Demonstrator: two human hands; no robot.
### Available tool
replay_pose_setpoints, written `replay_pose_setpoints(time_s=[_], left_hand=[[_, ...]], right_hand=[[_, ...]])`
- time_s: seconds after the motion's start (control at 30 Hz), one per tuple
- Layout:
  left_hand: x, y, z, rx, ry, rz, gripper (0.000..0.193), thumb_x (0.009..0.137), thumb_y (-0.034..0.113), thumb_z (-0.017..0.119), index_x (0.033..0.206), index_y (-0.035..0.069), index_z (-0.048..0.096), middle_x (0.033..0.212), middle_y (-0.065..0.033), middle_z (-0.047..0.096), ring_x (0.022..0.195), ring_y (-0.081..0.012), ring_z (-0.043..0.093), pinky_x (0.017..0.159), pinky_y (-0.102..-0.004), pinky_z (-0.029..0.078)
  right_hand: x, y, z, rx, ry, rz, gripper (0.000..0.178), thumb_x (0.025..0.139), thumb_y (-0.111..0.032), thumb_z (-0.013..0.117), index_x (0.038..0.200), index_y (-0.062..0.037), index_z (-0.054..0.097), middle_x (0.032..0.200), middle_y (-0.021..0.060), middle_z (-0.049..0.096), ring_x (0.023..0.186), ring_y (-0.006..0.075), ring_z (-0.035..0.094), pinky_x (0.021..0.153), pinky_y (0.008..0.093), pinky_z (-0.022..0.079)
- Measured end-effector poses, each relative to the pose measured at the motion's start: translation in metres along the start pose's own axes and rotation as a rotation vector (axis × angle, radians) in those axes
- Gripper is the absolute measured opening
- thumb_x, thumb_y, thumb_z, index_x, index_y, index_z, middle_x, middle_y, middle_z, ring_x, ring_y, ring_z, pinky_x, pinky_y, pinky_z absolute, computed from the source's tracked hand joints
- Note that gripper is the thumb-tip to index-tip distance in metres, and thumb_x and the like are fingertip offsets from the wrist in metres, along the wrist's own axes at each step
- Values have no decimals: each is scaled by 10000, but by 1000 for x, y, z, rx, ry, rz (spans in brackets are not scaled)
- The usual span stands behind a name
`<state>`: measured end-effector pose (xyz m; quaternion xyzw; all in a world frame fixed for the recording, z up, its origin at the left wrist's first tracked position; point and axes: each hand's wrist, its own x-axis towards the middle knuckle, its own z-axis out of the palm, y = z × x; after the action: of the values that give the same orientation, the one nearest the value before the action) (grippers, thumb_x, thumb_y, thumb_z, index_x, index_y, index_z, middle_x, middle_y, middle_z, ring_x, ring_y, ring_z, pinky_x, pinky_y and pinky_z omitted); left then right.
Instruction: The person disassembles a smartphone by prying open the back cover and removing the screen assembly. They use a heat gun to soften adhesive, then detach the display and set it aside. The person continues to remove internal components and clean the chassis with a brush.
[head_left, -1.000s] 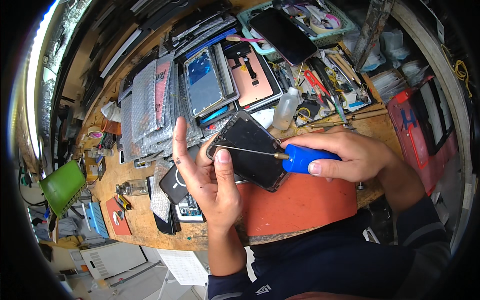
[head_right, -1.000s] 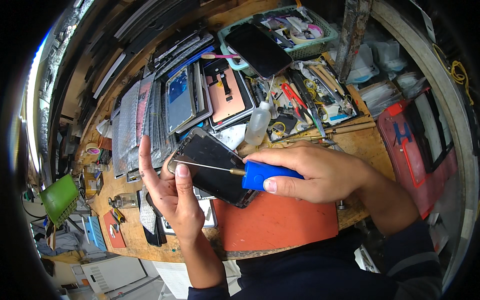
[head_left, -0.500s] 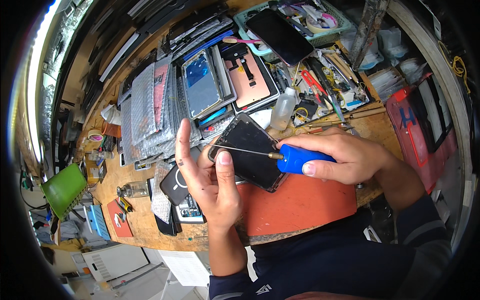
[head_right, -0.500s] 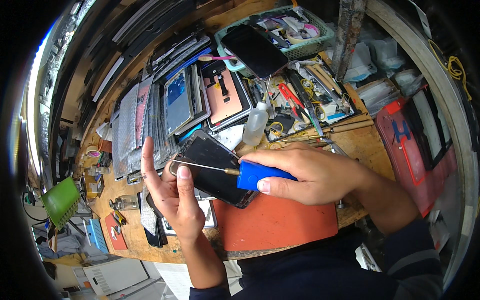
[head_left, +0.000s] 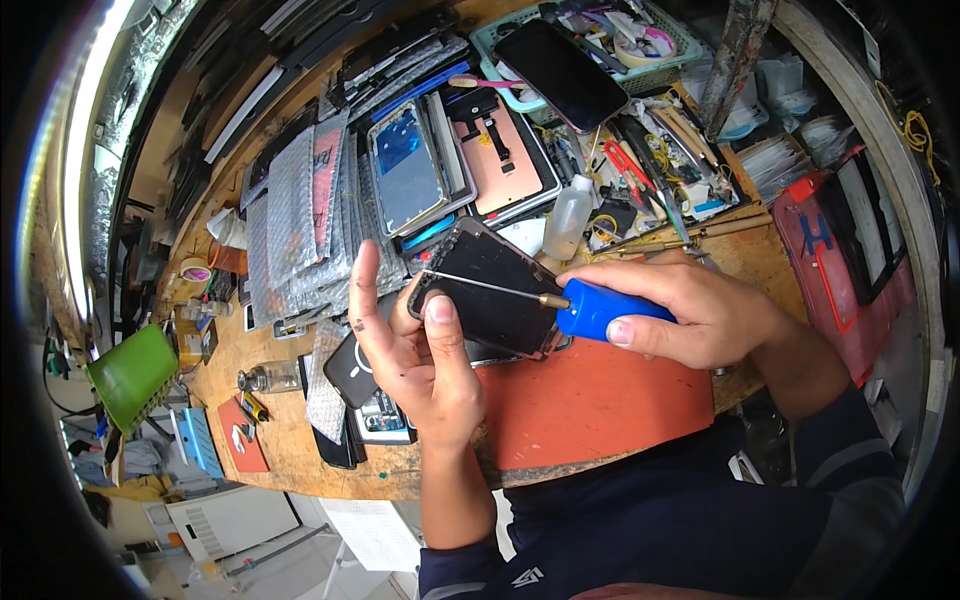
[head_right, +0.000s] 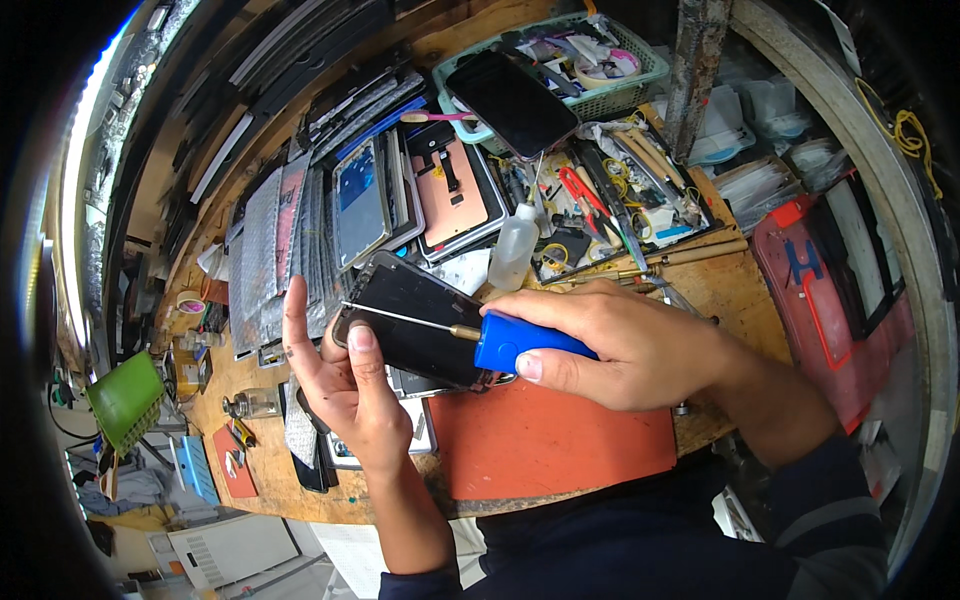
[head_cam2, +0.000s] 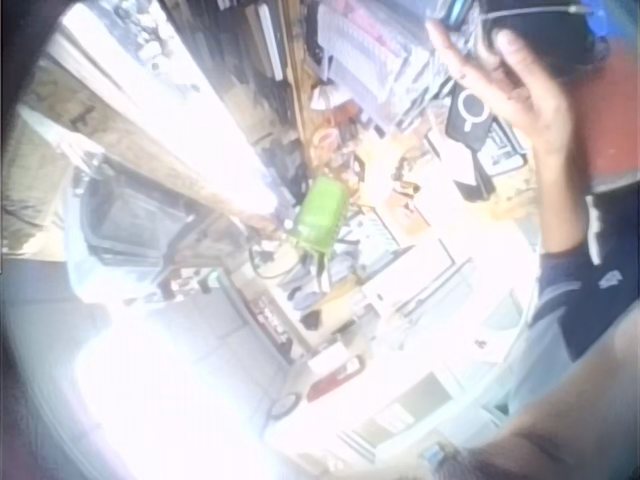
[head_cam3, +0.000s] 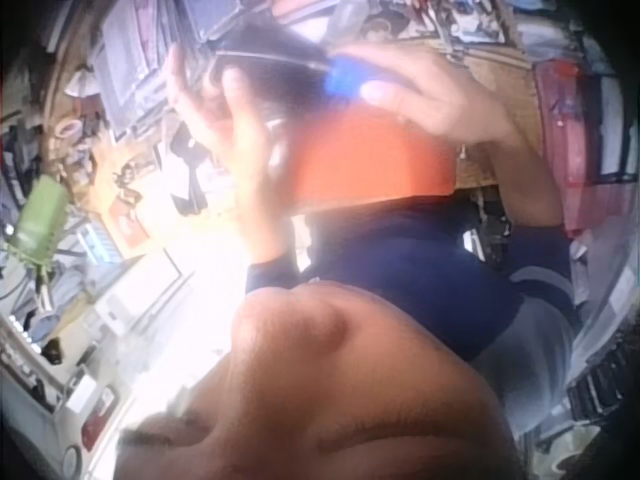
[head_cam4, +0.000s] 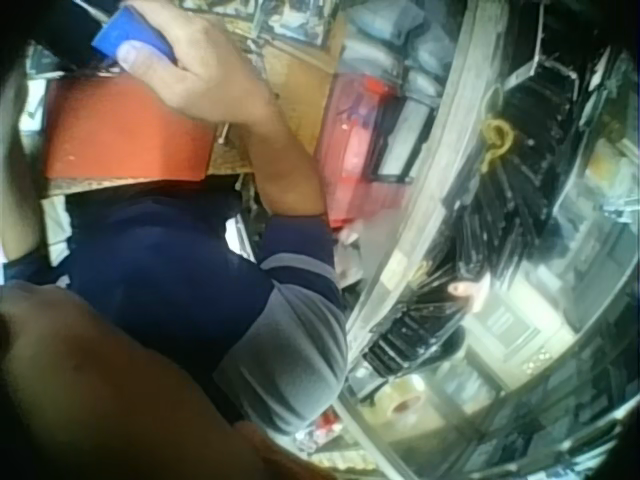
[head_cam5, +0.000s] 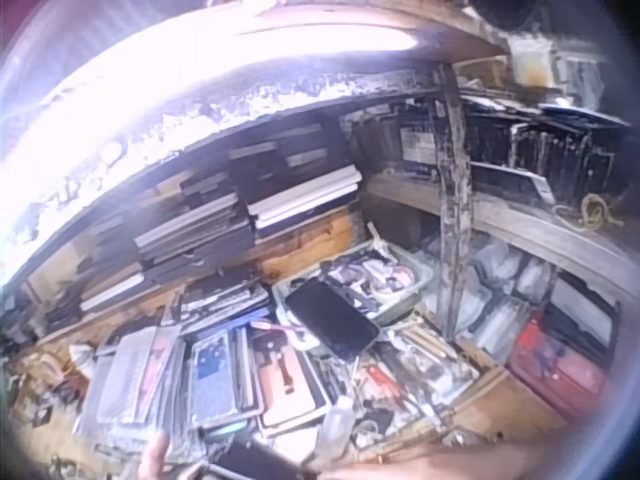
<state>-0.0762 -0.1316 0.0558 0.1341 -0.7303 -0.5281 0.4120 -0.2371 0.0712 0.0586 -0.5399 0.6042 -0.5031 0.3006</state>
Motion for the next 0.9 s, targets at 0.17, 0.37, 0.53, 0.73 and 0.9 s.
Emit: replay_pose_setpoints(time_s=[0.17, 0.37, 0.53, 0.73, 0.9], left_hand=[[8, -6, -15, -131, 136, -103, 543, 1089, 103, 592, 1572, -29, 380, 1013, -74, 719, 902, -91, 689, 771, -237, 580], [17, -20, -28, -543, 249, -137, 270, 1092, 85, 559, 1330, -31, 508, 1261, -167, 681, 1093, -227, 714, 895, -401, 676], [14, -14, -20, -695, 267, -211, 342, 1090, 80, 542, 1389, -81, 500, 1396, -225, 611, 1315, -329, 621, 1187, -548, 492], [6, -1, -4, -933, 328, -279, 443, 1135, 112, 413, 1520, -106, 401, 1571, -245, 484, 1477, -348, 469, 1325, -527, 287], [4, -4, -6, -1067, 250, -313, 384, 1129, 115, 448, 1486, -19, 498, 1506, -184, 575, 1440, -337, 516, 1283, -545, 352]], right_hand=[[-1, -8, -2, 77, 23, -18, 552, 1028, -262, 631, 1465, 56, 518, 1111, 200, 716, 886, 282, 733, 793, 403, 571], [2, 0, 18, 345, 8, 134, 573, 1053, -258, 579, 1518, 45, 435, 1039, 116, 628, 797, 127, 639, 689, 294, 561], [6, 12, 42, 122, -119, -28, 582, 1060, -268, 581, 1510, 65, 421, 1035, 219, 681, 817, 316, 708, 768, 427, 551], [8, 11, 52, 156, -123, 101, 570, 1069, -283, 573, 1514, 42, 427, 908, 187, 679, 768, 324, 701, 721, 424, 534], [8, 15, 44, 143, -95, 99, 589, 1073, -279, 572, 1540, 44, 413, 995, 159, 677, 817, 229, 691, 752, 371, 541]])
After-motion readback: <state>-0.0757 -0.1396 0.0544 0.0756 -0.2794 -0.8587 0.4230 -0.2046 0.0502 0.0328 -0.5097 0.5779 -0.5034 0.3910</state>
